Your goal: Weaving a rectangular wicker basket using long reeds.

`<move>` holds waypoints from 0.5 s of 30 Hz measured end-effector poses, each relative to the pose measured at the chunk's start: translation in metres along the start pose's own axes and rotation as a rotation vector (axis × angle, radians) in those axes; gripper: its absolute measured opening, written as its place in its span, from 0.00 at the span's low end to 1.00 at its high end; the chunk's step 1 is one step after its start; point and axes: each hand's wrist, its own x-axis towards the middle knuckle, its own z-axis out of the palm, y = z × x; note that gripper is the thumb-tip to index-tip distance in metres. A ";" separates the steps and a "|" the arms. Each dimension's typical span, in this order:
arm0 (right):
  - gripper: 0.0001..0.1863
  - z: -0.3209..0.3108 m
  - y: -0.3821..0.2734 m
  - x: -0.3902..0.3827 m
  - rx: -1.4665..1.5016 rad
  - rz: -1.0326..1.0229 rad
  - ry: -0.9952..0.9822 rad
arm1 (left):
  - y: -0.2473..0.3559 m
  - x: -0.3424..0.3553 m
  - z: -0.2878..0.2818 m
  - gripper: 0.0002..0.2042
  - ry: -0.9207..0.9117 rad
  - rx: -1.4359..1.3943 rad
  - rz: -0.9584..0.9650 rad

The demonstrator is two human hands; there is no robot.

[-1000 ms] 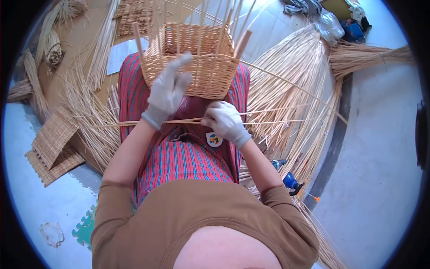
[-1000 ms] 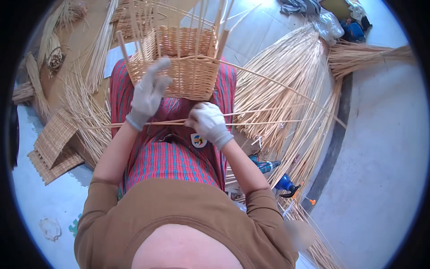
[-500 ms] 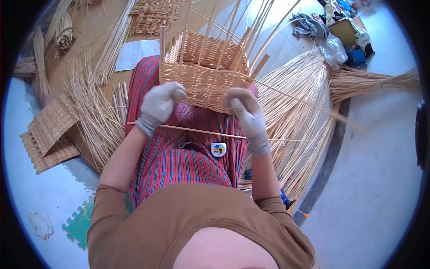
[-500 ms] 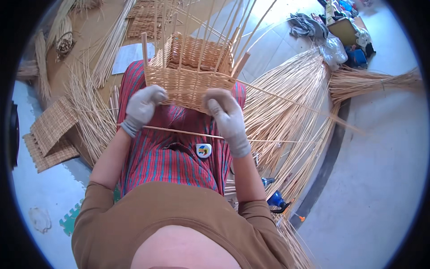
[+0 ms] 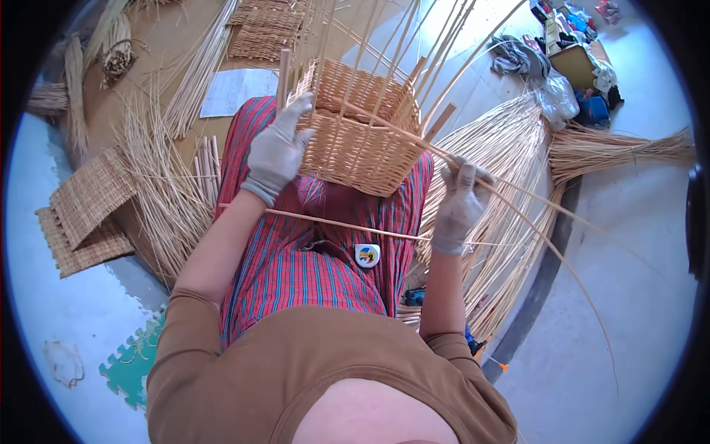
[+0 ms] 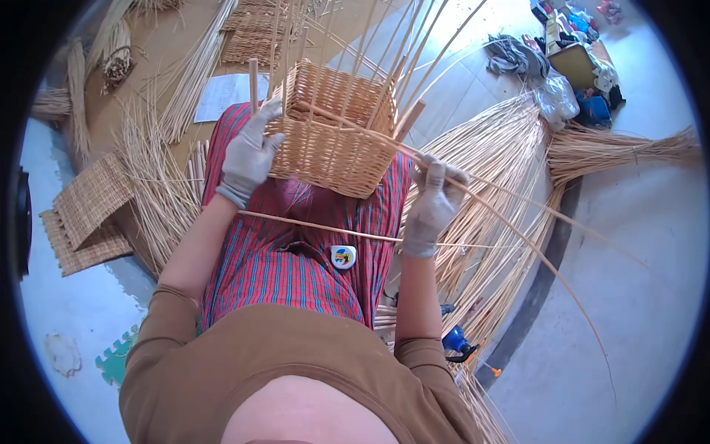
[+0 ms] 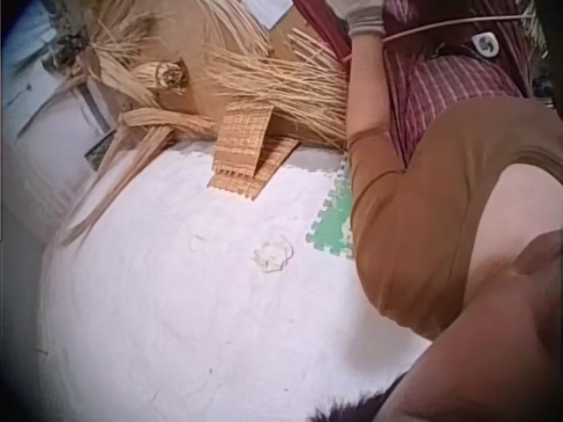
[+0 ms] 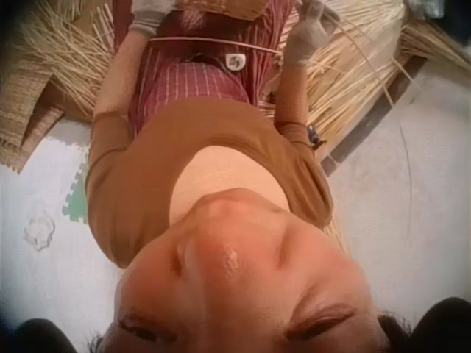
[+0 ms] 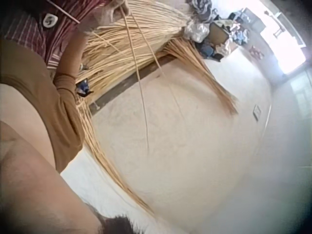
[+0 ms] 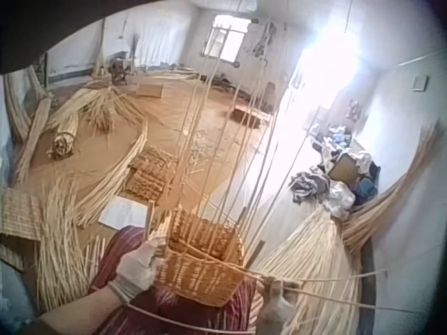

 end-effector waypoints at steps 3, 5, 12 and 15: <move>0.06 0.003 0.013 -0.013 -0.025 0.009 -0.016 | 0.011 0.002 0.000 0.27 -0.094 0.137 -0.208; 0.07 0.006 0.024 -0.017 -0.035 0.010 -0.044 | 0.010 0.003 0.000 0.26 -0.081 0.090 -0.213; 0.06 -0.004 0.029 0.006 -0.003 0.053 -0.222 | 0.044 0.043 0.014 0.15 -0.301 -0.264 -0.295; 0.06 0.000 0.031 0.015 -0.038 0.010 -0.262 | 0.019 0.056 0.032 0.12 -0.621 -0.484 -0.469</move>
